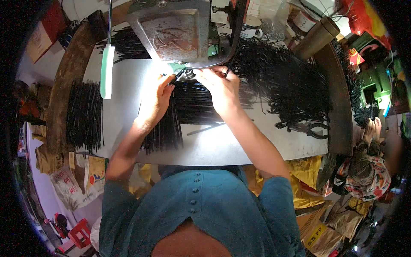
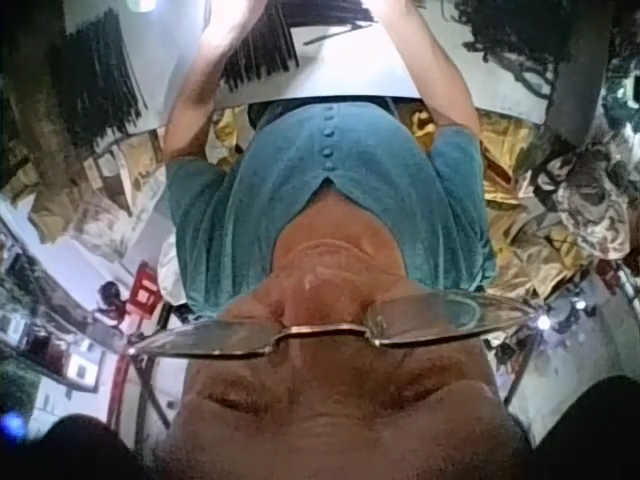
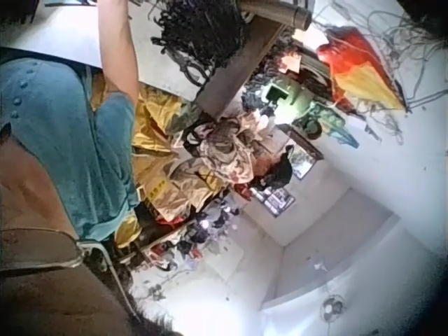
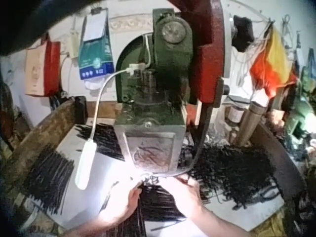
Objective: The person feeds thin rods into a press machine by hand to crimp their ends, occasionally adjusting components with pliers, and stacks the processed rods on the table.
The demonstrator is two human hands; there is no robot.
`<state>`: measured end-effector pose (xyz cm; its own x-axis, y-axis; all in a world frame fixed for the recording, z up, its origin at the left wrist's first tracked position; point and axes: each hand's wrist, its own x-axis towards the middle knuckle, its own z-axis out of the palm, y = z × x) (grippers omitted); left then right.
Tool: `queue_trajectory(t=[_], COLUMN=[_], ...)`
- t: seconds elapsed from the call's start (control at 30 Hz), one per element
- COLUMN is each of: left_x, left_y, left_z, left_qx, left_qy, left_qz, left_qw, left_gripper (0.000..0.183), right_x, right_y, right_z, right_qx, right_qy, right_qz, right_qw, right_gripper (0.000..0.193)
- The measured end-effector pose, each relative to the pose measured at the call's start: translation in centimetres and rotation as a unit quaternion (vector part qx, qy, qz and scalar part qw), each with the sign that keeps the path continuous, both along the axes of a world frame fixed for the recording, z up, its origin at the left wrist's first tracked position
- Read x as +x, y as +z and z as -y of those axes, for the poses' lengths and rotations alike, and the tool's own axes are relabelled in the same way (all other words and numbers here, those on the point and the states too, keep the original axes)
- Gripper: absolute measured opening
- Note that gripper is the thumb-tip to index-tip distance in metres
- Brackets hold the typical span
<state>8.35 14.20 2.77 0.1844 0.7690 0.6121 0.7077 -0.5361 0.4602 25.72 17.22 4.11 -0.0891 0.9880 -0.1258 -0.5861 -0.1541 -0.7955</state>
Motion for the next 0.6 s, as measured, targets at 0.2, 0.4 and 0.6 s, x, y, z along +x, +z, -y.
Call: queue_trajectory(t=[0.2, 0.4, 0.6], left_x=[0.14, 0.45, 0.68], left_y=[0.02, 0.40, 0.65], left_z=[0.23, 0.20, -0.09], left_qx=[-0.012, -0.022, 0.013], left_qy=[0.012, 0.026, 0.048], left_qz=[0.012, -0.002, -0.009], left_qw=[1.000, 0.999, 0.999], left_gripper=[0.026, 0.025, 0.021], right_x=[-0.86, -0.97, -1.02], right_y=[0.37, -0.08, -0.39], right_z=[0.27, -0.02, -0.12], right_qx=[0.063, 0.031, 0.046], right_qy=[0.002, -0.007, -0.018], right_qz=[0.051, 0.026, 0.060], right_qw=[0.997, 0.999, 0.997], right_gripper=[0.014, 0.015, 0.013])
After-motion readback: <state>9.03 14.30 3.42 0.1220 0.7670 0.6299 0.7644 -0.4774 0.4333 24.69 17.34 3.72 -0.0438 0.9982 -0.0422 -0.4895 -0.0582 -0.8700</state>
